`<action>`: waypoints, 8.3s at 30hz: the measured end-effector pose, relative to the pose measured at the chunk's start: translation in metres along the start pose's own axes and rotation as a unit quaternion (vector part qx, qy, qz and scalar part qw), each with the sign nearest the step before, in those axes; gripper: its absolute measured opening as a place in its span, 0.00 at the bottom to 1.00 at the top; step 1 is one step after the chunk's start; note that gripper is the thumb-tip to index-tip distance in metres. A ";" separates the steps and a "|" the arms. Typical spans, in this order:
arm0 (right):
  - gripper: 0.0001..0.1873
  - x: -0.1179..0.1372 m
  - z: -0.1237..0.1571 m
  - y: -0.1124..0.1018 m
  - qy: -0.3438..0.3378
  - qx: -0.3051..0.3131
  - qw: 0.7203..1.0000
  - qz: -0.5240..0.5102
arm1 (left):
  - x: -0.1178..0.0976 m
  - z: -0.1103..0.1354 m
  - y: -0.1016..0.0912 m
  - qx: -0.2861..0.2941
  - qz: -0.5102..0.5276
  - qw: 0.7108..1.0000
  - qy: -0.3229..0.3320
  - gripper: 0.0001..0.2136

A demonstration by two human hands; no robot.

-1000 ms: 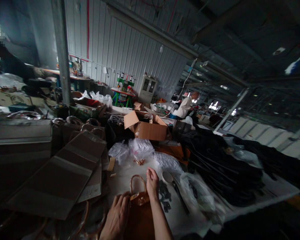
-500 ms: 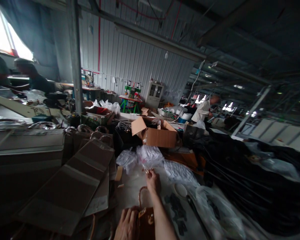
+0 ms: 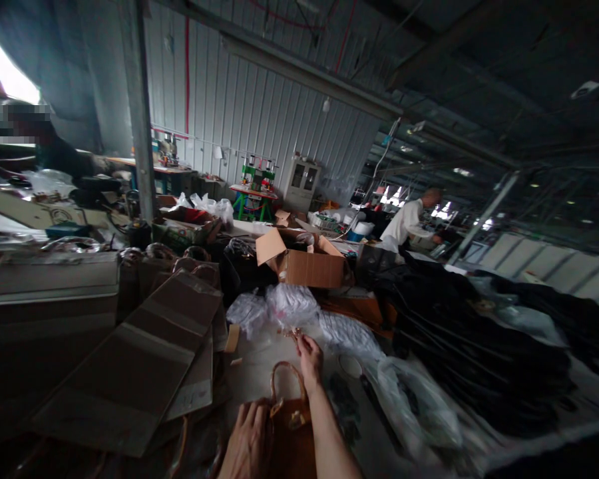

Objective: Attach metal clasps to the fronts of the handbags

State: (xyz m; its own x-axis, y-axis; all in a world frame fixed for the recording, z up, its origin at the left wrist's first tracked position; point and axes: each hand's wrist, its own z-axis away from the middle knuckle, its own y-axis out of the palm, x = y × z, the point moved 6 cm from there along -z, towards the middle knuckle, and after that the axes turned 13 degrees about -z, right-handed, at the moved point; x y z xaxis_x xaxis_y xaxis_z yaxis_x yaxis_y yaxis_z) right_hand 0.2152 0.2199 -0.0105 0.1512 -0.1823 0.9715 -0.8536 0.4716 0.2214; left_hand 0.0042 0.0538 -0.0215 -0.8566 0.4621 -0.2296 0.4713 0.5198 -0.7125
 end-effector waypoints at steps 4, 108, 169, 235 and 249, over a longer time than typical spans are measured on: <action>0.34 0.021 0.020 -0.004 0.026 0.014 0.996 -0.085 | 0.001 0.001 -0.006 -0.031 0.025 0.999 0.007 0.19; 0.21 0.041 0.190 -0.062 0.053 -0.072 0.974 -0.209 | 0.010 -0.026 -0.049 0.108 0.361 0.906 -0.195 0.09; 0.24 0.030 0.142 -0.061 -0.062 0.038 0.992 0.100 | -0.006 -0.080 -0.003 0.288 0.037 0.954 -0.077 0.14; 0.13 0.077 0.192 -0.058 -0.235 0.063 0.963 0.119 | -0.003 -0.071 0.012 0.379 0.644 0.631 -0.210 0.27; 0.08 0.088 0.197 -0.045 -0.369 0.080 0.899 0.224 | -0.005 -0.070 0.008 0.364 0.682 0.598 -0.213 0.24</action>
State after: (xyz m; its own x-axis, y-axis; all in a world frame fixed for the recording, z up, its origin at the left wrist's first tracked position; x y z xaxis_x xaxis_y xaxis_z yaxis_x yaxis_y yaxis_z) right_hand 0.1688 0.0127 0.0480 -0.5459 -0.5557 0.6271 -0.8166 0.5204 -0.2497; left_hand 0.0268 0.1063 0.0207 0.1711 -0.2048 -0.9637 0.7095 -0.6531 0.2647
